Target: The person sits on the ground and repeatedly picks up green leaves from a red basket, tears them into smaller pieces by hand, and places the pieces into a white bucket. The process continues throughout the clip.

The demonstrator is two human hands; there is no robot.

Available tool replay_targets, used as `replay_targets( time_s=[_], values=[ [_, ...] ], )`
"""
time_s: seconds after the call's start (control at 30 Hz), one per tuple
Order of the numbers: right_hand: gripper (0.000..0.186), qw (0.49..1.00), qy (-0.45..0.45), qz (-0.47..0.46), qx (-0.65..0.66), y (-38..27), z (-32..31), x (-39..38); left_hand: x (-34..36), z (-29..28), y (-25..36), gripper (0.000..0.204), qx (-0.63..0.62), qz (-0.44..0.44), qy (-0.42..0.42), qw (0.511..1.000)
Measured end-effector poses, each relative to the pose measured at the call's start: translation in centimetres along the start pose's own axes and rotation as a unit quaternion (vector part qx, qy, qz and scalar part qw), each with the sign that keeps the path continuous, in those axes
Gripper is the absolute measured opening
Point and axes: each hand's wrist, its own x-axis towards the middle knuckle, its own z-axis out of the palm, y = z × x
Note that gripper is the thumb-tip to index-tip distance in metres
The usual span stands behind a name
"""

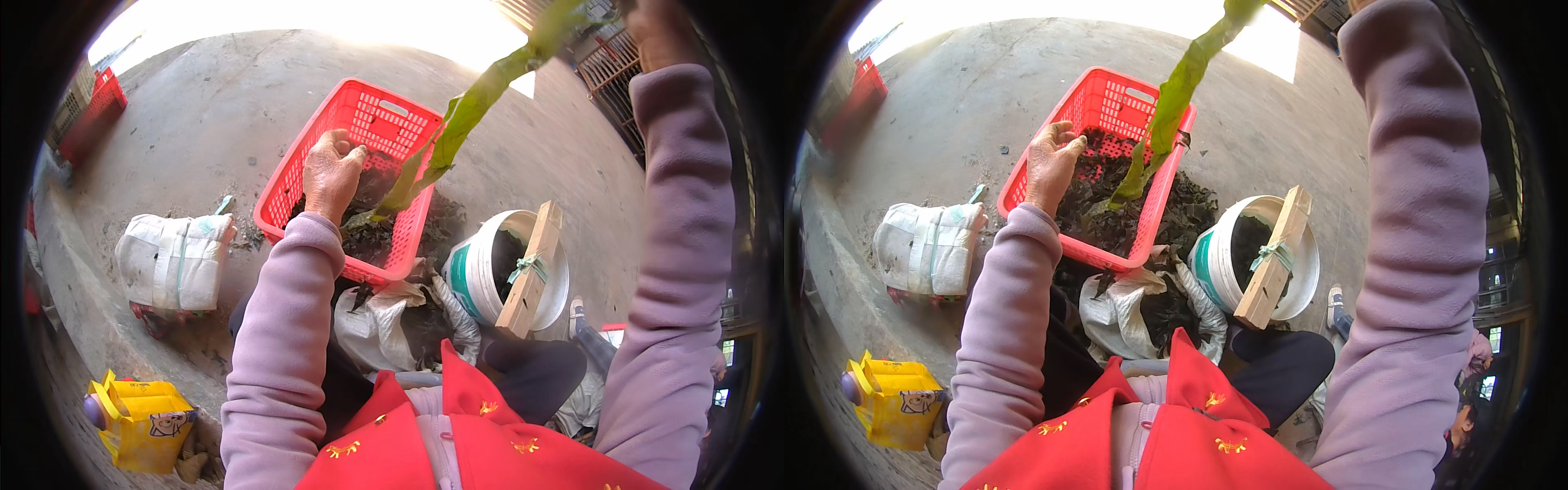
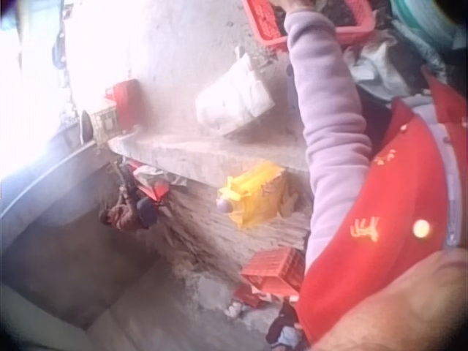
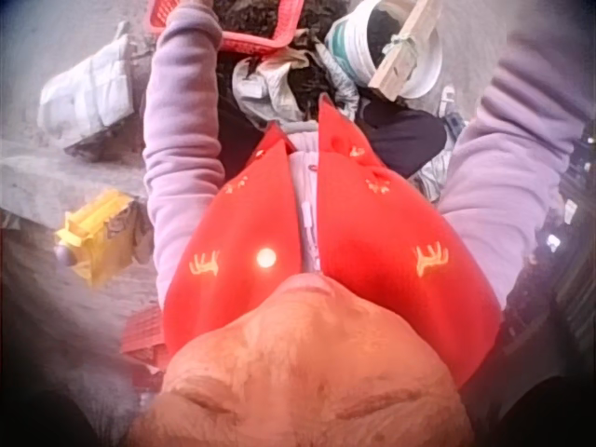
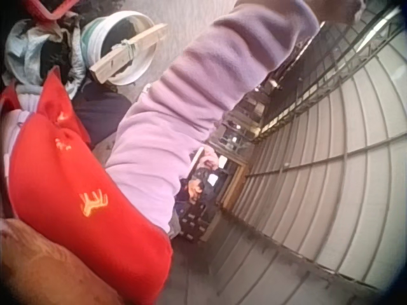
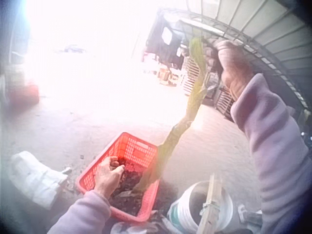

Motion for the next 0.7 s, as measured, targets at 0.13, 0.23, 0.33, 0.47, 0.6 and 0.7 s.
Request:
replay_targets(
  time_s=[0.13,0.23,0.33,0.47,0.6,0.7],
  values=[
    [0.016,0.854,-0.334,0.327,-0.228,6.2,0.8,-8.6,-0.9,0.6,0.5,0.067,-0.112,0.193,-0.065,0.973],
    [0.018,0.835,-0.368,0.387,-0.131,8.9,1.7,-13.9,-2.0,1.4,0.6,0.048,-0.076,0.22,-0.197,0.952],
    [0.017,0.812,-0.397,0.42,-0.076,10.1,1.3,-16.7,-2.2,1.7,0.2,0.018,-0.148,0.1,-0.227,0.957],
    [0.017,0.77,-0.454,0.449,-0.006,11.2,-2.4,-18.4,0.2,-1.0,-1.4,0.026,-0.275,-0.008,0.055,0.96],
    [0.015,0.762,-0.435,0.481,-0.008,9.9,-8.7,-17.3,3.0,-5.8,-4.4,0.034,-0.317,-0.154,0.156,0.923],
    [0.013,0.806,-0.367,0.453,0.104,7.5,-12.9,-15.8,3.4,-8.4,-6.6,0.03,-0.29,-0.196,0.166,0.922]
  ],
)
